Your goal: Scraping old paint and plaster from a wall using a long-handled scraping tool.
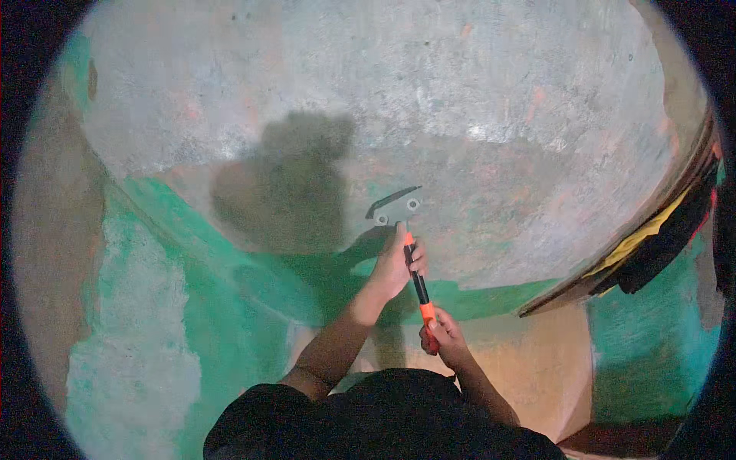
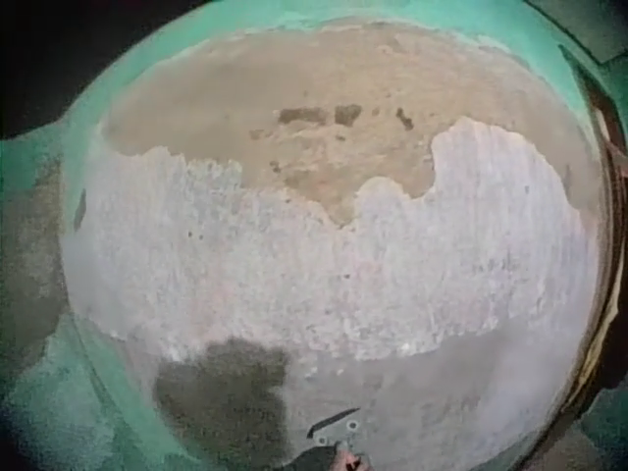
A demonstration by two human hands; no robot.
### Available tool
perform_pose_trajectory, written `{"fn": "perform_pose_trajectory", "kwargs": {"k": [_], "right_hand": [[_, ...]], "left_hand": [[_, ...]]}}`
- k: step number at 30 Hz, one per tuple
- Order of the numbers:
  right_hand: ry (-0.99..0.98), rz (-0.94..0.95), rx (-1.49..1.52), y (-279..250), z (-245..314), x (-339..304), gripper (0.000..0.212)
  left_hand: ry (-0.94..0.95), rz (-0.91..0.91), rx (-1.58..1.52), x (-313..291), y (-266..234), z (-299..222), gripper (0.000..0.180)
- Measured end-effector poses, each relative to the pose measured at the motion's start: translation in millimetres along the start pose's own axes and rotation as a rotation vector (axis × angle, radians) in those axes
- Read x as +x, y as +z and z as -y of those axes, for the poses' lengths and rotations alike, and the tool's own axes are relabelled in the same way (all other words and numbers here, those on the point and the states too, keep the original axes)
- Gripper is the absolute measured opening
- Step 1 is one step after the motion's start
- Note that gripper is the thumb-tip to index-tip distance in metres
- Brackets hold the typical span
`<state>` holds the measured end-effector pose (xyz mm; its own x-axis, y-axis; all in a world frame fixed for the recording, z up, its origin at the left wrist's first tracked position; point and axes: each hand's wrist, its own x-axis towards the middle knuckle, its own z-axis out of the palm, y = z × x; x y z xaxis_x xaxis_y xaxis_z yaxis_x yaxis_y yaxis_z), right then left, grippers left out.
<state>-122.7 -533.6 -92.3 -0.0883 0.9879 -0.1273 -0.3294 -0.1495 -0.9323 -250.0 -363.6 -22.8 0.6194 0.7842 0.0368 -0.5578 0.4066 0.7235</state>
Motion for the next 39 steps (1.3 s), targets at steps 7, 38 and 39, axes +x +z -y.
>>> {"fn": "perform_pose_trajectory", "kwargs": {"k": [7,38,39], "right_hand": [[-0.033,0.211,0.113,-17,52,-21,0.054],[-0.457,0.009,-0.056,18,217,7,0.052],[-0.458,-0.011,-0.091,18,216,6,0.051]], "left_hand": [[-0.06,0.24,0.05,22,53,-14,0.051],[0.222,0.364,0.264,76,206,-155,0.047],[0.234,0.358,0.252,76,205,-152,0.046]]}}
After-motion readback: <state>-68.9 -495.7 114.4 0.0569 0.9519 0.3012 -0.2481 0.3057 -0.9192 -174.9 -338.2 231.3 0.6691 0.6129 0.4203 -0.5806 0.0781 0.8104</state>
